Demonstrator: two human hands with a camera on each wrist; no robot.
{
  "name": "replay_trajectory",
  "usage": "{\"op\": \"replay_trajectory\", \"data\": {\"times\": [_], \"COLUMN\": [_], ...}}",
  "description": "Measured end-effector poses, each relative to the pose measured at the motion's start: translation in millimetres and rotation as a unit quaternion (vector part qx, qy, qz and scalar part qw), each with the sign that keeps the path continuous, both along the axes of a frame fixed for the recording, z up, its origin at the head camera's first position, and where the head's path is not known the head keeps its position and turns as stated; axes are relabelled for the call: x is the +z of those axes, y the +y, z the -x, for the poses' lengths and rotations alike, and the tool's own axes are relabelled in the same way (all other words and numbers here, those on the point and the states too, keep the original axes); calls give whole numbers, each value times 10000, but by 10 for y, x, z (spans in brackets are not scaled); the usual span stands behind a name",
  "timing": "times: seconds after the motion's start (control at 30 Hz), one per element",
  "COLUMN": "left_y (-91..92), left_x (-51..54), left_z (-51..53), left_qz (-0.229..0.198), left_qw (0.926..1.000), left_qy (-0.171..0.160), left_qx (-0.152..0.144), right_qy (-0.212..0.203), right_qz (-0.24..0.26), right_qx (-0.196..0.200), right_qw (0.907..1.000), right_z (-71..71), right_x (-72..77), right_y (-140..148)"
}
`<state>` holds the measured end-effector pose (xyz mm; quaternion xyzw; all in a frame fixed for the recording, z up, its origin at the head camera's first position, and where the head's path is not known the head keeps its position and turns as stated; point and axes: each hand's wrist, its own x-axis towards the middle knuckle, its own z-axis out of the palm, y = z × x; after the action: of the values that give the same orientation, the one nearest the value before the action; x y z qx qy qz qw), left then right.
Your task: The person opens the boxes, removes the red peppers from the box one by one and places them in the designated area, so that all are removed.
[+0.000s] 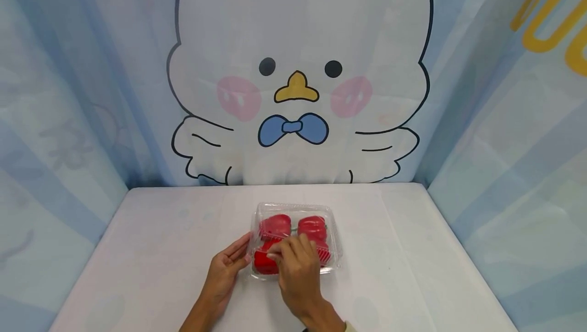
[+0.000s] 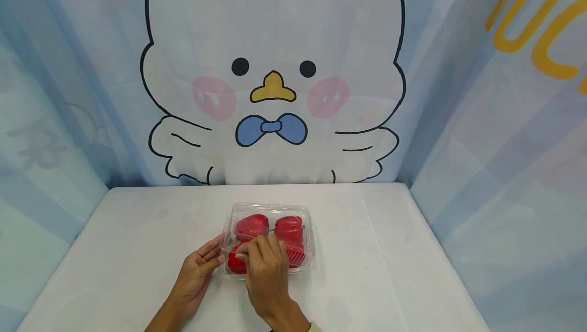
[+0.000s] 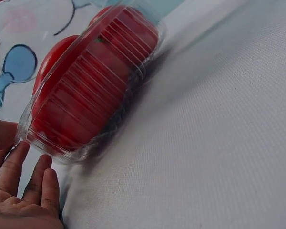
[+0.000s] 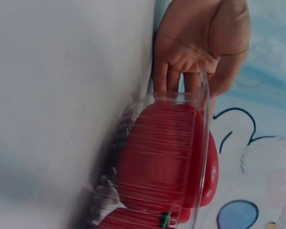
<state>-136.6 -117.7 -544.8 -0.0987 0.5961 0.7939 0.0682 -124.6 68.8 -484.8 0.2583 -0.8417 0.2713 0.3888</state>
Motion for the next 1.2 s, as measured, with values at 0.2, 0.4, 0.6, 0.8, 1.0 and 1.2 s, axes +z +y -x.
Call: {"op": "replay_trajectory", "data": {"times": [0.2,0.4,0.6,0.8,1.0,1.2], "left_y": [-10,2,5,20,36,40], "left_x": [-10,-19,-11,-13,-24,-15], "left_z": [2,5,-6,2,6,-8], "left_qz": [-51,-31,-3,89,155,224], "left_qw": [10000,10000,10000,9999,9998,9996], "left_qy": [-7,-72,-37,-25,31,129], "left_qx": [-1,-21,-36,58,116,122], "right_qy": [78,-101,-54,-162,-131,-13], "right_qz": [124,206,317,246,352,477], "right_qx": [44,21,46,-106,-16,24], "right_qw": [9999,9997,9995,9995,9993,9989], "right_z": [35,55,84,132,180,234], "right_x": [36,59,84,111,133,194], "right_y": [-9,-8,-13,-24,-13,-6]}}
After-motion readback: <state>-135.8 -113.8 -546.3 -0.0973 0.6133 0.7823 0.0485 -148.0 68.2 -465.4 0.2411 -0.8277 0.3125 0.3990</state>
